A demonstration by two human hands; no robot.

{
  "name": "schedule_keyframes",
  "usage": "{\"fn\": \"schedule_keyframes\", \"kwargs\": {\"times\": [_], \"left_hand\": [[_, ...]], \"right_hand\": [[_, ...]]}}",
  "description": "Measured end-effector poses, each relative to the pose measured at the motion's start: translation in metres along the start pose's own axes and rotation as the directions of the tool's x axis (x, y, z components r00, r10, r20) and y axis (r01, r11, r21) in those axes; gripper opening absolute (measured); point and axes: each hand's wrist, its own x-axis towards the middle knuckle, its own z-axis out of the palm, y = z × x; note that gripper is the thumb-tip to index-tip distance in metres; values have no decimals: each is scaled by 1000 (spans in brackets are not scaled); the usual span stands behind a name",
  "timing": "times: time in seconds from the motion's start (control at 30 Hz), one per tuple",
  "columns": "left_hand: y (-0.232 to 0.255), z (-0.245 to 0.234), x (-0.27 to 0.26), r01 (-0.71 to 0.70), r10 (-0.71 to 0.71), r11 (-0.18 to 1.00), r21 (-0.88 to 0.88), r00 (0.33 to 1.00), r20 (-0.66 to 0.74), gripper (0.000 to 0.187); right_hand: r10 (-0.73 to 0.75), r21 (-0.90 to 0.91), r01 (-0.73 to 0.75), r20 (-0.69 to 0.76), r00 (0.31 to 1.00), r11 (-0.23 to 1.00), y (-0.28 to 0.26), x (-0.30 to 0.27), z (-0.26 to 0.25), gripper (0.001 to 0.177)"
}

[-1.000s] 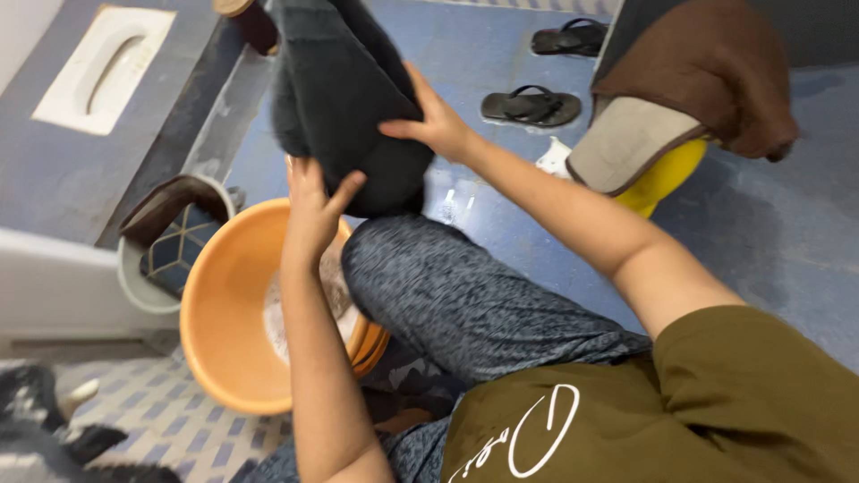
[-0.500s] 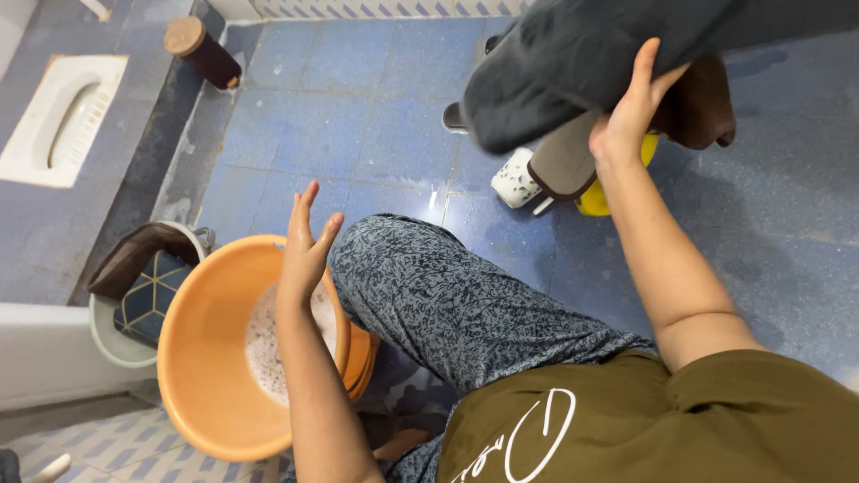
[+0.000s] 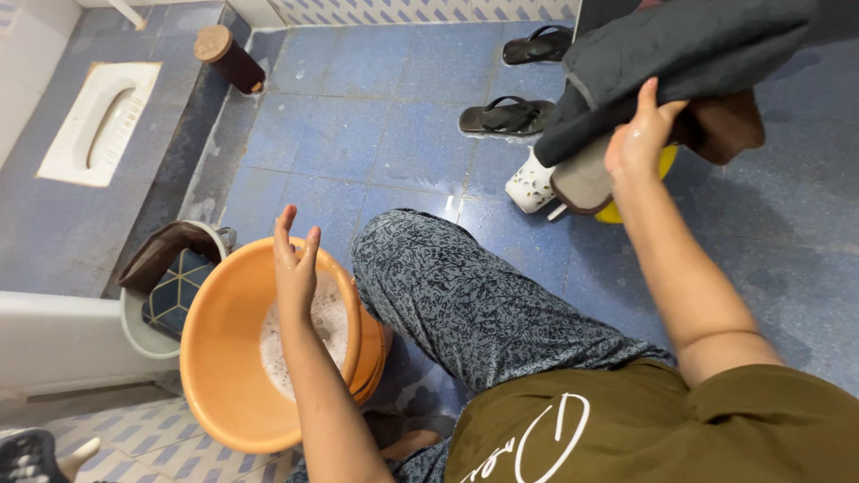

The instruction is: The person washes several cloths in an orange bucket of soapy water under a running faucet, scrubbing and wringing them one by one.

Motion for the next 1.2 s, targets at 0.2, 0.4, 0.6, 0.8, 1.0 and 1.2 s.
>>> {"fn": "schedule_keyframes", "kwargs": {"times": [0.2, 0.4, 0.6, 0.8, 1.0, 1.2], "left_hand": [[-18, -7, -4, 0, -1, 1000, -12, 994, -107, 56], [-43, -32, -17, -150, 131, 988, -40, 943, -307, 35], [-103, -82, -63, 84, -185, 974, -209, 828, -530, 32], [-189, -106, -77, 120, -392, 904, -411, 618, -681, 33], [-179, -119, -72, 407, -463, 875, -261, 549, -695, 33], [-170, -122, -51, 602, -510, 796, -62, 612, -604, 37]], "right_hand": [[-74, -8, 77, 185, 980, 997, -69, -91, 55, 81], [210, -334, 122, 795, 568, 935, -91, -231, 242, 40], [533, -352, 493, 793, -294, 796, -11, -351, 400, 33], [486, 159, 672, 574, -659, 723, 145, -460, 451, 38], [585, 105, 743, 548, -598, 661, 260, -511, 451, 33], [605, 44, 834, 667, -434, 550, 394, -519, 468, 19]]}}
